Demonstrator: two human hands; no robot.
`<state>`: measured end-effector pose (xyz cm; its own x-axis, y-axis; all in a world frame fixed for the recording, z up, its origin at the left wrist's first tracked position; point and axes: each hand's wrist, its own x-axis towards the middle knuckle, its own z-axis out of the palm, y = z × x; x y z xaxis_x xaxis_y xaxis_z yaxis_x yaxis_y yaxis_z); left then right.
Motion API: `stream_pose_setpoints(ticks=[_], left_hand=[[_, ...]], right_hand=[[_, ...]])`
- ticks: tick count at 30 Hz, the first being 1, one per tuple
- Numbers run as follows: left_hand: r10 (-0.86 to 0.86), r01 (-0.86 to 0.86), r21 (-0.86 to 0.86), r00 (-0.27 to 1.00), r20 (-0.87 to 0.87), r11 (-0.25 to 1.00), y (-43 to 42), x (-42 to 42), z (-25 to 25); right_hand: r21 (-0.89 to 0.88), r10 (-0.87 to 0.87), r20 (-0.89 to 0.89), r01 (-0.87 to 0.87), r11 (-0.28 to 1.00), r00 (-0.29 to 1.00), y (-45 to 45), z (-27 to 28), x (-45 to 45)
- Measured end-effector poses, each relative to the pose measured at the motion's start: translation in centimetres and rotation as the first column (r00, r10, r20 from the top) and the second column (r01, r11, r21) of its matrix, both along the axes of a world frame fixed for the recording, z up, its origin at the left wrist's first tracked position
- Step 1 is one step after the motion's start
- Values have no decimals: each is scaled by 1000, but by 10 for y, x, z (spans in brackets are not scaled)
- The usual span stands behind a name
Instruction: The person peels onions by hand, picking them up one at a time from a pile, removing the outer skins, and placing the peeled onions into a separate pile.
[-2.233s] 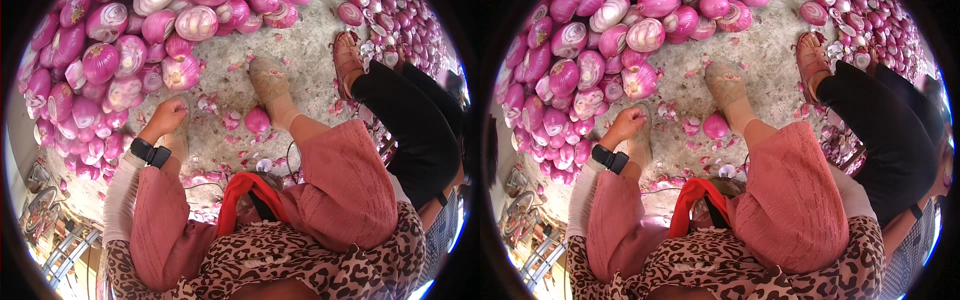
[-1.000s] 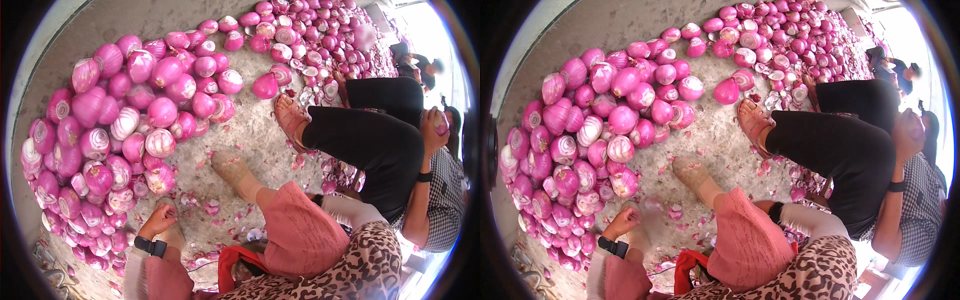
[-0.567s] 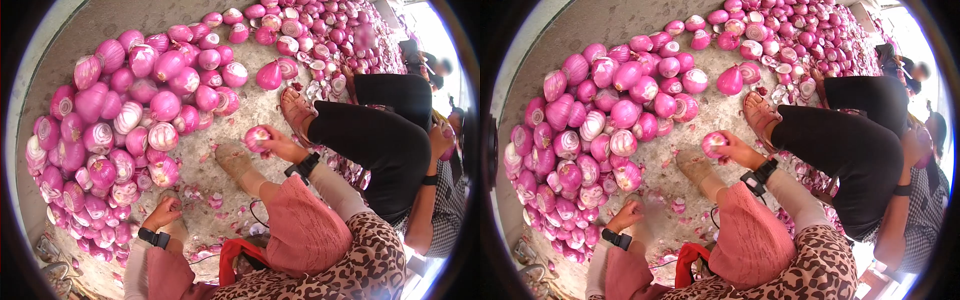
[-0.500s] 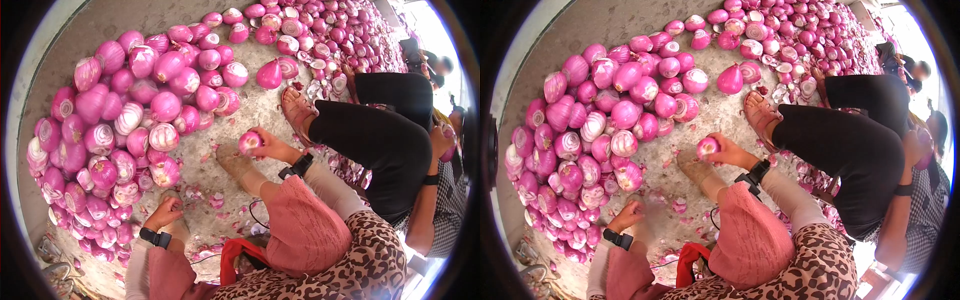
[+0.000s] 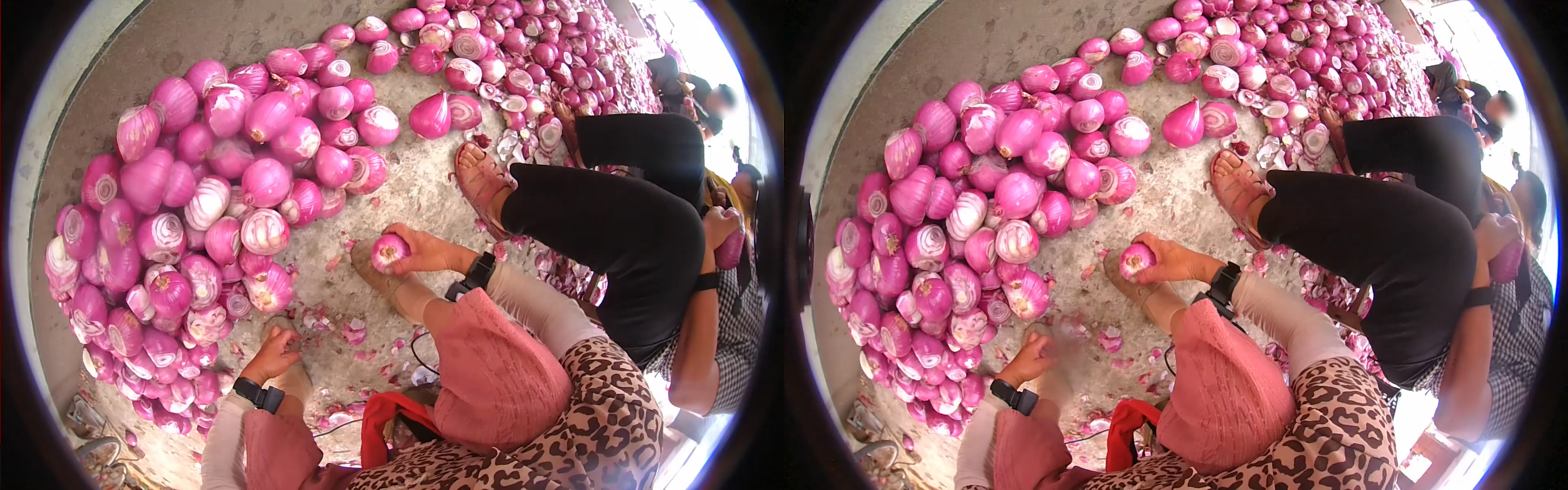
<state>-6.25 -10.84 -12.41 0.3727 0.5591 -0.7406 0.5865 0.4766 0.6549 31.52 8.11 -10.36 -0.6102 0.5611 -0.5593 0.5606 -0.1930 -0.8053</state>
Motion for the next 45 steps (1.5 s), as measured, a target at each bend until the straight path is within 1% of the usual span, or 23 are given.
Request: stream_pose_setpoints(ticks=[4,12,14,18,20,21,22,23,24,25,27,28,29,31,32,34,35,37,38,41,42,43,45], left_hand=[[-76,77,32,996,-41,997,-1,0,1],[-70,70,-20,997,13,997,3,-2,0],[-57,58,-31,998,23,998,5,-1,2],[-40,41,-38,999,37,998,3,-3,-1],[-25,27,-47,999,49,999,1,-3,-2],[-36,36,-25,999,34,999,1,-3,-1],[-45,45,-3,999,19,999,2,-2,-1],[-44,44,-6,999,18,999,2,-2,-1],[-45,45,-5,999,22,999,2,-3,-1],[-47,47,-4,999,27,999,3,-3,-1],[-40,40,-1,999,31,999,3,-3,0],[-34,34,3,999,35,999,3,-3,0],[-34,34,2,999,35,999,3,-3,-1],[-30,30,-7,999,36,1000,2,-3,-3],[-28,29,-7,999,35,1000,1,-4,-5],[-51,51,26,999,-11,998,-1,-4,-8],[-49,49,36,999,-13,998,0,-3,-6],[-22,22,-13,1000,-4,1000,2,-1,-3],[-28,28,-7,1000,-12,1000,2,-1,-2],[-65,63,84,998,25,994,-3,-4,-12],[-65,63,81,998,20,995,-4,-5,-13],[-76,73,121,997,21,990,-5,-6,-14],[-83,79,155,996,20,985,-12,-8,-25]], right_hand=[[-4,45,69,-45,999,997,9,-8,-10],[-28,68,131,-65,997,989,11,-13,-18],[100,98,113,-110,989,989,9,-19,-19],[139,53,129,-71,988,990,8,-17,-21],[-4,-38,64,38,999,997,9,-18,-19],[-6,-37,64,37,999,997,9,-16,-16],[-171,-164,14,164,971,986,11,-14,-12],[-336,-295,-15,273,901,955,12,-10,-9],[-395,-421,-71,362,844,904,11,-5,-7],[-396,-421,-70,362,844,905,11,-6,-5],[-684,-700,-132,447,576,701,16,-12,0],[-690,-644,-190,365,624,742,22,-19,8],[-691,-644,-189,365,624,741,26,-21,11],[-756,-698,-164,366,543,697,31,-24,15],[-756,-697,-165,365,544,698,31,-26,16],[-842,-745,-166,300,448,646,37,-30,19],[-838,-742,-174,298,457,647,40,-25,17],[-857,-819,-125,355,373,560,43,-7,11],[-879,-828,-162,302,368,537,47,-10,15],[-854,-849,-202,337,396,487,68,-15,27],[-857,-855,-218,326,399,471,81,-17,30],[-835,-839,-291,306,458,460,93,-18,35],[-823,-948,-188,486,295,257,118,7,23]])
